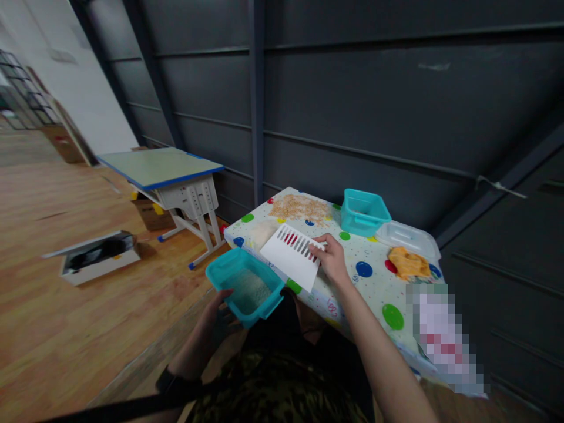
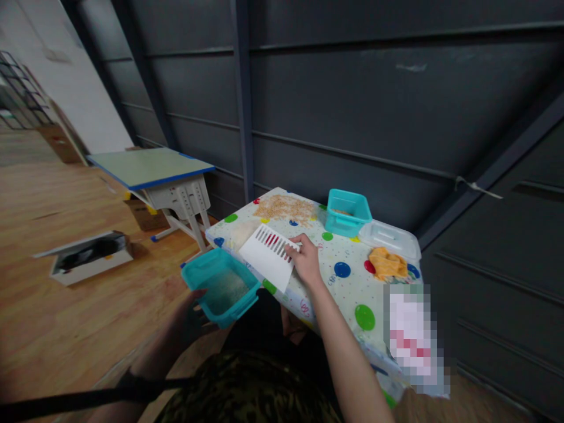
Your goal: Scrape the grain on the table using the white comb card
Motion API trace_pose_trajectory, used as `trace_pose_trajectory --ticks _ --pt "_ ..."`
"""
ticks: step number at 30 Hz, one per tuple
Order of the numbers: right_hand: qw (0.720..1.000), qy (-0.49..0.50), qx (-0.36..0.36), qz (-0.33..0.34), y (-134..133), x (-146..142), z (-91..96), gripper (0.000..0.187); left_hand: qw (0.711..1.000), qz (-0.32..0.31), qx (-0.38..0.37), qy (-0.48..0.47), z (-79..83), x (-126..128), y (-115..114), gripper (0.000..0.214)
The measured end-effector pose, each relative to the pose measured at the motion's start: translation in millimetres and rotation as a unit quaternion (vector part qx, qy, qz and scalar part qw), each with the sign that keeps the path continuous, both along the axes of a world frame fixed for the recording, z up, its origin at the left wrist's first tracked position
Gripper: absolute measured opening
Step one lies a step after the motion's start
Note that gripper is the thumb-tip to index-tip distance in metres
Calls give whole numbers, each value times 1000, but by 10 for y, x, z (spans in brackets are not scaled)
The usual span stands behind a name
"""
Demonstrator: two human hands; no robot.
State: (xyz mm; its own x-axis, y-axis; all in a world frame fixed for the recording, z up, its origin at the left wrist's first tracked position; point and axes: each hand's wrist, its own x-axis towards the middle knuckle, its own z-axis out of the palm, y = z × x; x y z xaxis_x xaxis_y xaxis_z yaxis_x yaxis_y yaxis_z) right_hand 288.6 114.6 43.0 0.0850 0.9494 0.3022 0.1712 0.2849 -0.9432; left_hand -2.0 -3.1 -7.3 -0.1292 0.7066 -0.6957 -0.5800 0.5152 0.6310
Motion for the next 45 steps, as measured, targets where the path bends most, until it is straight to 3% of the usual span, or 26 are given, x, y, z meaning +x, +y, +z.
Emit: trace_pose_trajectory --ticks 5,11,18,22,27,33,45 --pt "999 38 -5 -12 26 -32 -4 29 1000 1 2 2 25 13 2 21" --pt "1000 -10 1 -5 50 -67 -31 28 1000 9 -5 15 53 19 21 17" --pt "1000 13 -3 -6 70 -122 -66 32 1000 3 -12 14 12 -4 29 20" --pt "999 10 -15 32 81 -145 -103 35 1000 8 -12 14 10 -1 32 19" --pt "1000 18 -3 18 76 -153 -98 37 1000 9 -5 18 16 -2 32 18" --pt "998 -4 -8 58 61 -179 -117 38 1000 6 -16 16 13 -9 43 19" --pt "998 13 -8 57 45 -242 -29 42 1000 15 -8 18 -16 -40 28 20"
